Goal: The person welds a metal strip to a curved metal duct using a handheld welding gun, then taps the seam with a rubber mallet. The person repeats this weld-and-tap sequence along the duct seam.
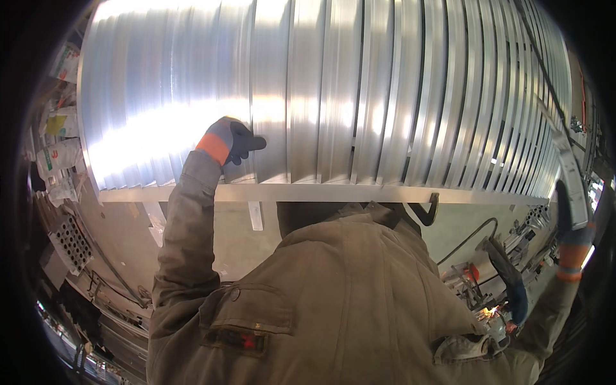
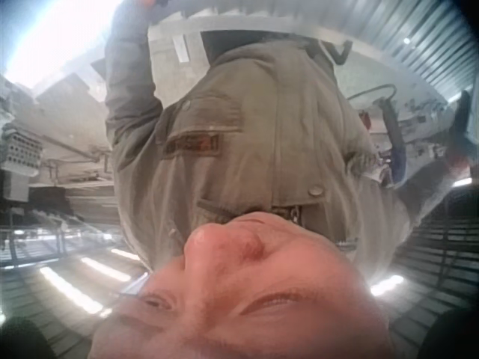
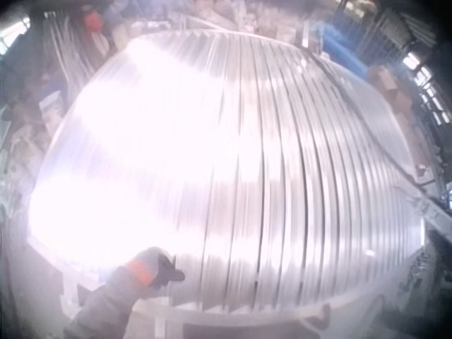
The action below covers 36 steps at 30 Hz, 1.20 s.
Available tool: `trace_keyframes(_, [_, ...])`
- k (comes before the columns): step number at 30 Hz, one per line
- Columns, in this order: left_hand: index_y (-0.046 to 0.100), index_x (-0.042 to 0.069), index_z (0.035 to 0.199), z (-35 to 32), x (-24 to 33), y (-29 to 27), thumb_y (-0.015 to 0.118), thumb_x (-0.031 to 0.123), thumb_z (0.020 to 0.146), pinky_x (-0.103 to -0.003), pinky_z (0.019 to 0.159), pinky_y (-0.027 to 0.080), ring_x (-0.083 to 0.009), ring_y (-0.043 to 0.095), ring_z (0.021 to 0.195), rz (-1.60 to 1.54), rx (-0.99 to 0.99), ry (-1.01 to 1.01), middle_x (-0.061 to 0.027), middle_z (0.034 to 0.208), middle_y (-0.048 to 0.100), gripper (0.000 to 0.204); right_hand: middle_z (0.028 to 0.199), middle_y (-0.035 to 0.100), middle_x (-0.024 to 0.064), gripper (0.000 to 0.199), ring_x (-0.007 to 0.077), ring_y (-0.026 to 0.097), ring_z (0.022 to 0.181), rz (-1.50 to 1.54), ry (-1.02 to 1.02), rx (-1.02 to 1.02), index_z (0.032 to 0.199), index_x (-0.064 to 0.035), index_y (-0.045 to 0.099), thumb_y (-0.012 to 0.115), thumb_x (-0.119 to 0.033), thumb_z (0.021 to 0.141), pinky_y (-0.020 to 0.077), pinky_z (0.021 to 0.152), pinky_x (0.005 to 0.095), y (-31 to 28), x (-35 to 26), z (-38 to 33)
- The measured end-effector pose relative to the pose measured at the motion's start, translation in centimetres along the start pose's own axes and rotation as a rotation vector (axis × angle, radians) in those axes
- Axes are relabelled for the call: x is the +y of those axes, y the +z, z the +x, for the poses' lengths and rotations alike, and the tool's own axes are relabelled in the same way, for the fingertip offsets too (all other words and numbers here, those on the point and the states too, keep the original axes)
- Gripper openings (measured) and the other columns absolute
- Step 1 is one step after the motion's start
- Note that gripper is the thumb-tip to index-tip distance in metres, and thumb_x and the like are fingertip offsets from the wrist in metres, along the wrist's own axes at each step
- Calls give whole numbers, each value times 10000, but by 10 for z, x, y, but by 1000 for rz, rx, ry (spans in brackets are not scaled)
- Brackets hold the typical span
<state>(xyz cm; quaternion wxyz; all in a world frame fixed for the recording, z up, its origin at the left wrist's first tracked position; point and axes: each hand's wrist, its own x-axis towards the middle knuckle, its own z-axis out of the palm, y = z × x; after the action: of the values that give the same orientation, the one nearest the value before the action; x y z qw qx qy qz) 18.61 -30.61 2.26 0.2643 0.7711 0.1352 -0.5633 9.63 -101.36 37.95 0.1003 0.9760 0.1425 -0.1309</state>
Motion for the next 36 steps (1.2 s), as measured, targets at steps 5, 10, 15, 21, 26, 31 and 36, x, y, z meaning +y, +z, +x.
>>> trace_keyframes(5, [842,65,986,-2,4,4,929,497,823,-356,679,613,-167,724,671,42,20,-53,-42,826,803,470,1190,771,170,385,301,798,953,404,-128,85,1343,-14,743,829,-71,973,638,816,378,63,-163,98])
trace_keyframes(10, [846,103,1083,0,3,6,824,674,870,-387,732,600,-164,747,767,155,-25,-79,-27,864,798,610,1101,754,145,405,279,802,860,583,-325,-100,1280,-13,729,878,-196,952,658,732,377,71,-255,149])
trace_keyframes(15, [839,99,1048,2,-1,7,806,708,870,-379,729,595,-170,749,769,146,-43,-24,-25,862,796,635,1159,742,142,554,295,773,915,718,-574,-284,1428,-17,655,838,-198,938,612,733,419,83,-282,165])
trace_keyframes(21, [831,93,902,4,1,8,831,530,923,-345,696,596,-159,708,690,80,-21,-42,-32,797,781,438,1039,757,149,595,325,779,855,934,-462,-544,1314,-51,682,907,-389,878,617,749,402,119,-316,185])
trace_keyframes(26, [819,80,878,3,1,7,818,509,934,-345,655,589,-168,702,692,57,-35,-75,-55,823,791,433,1121,773,148,494,283,784,979,986,-383,-741,1337,-24,680,865,-296,968,627,869,389,114,-328,207])
trace_keyframes(31, [803,71,854,5,2,6,825,534,926,-351,650,588,-176,690,677,55,-43,-118,-54,809,785,469,1080,761,177,561,376,772,935,975,-439,-401,1323,-9,684,892,-322,906,624,840,432,109,-332,203])
trace_keyframes(36, [829,87,968,-1,-5,21,847,570,897,-394,747,602,-208,720,744,45,-6,-139,-59,866,795,489,1308,671,284,749,461,679,1130,768,-495,98,1543,58,520,811,-84,868,579,951,493,116,-325,196])
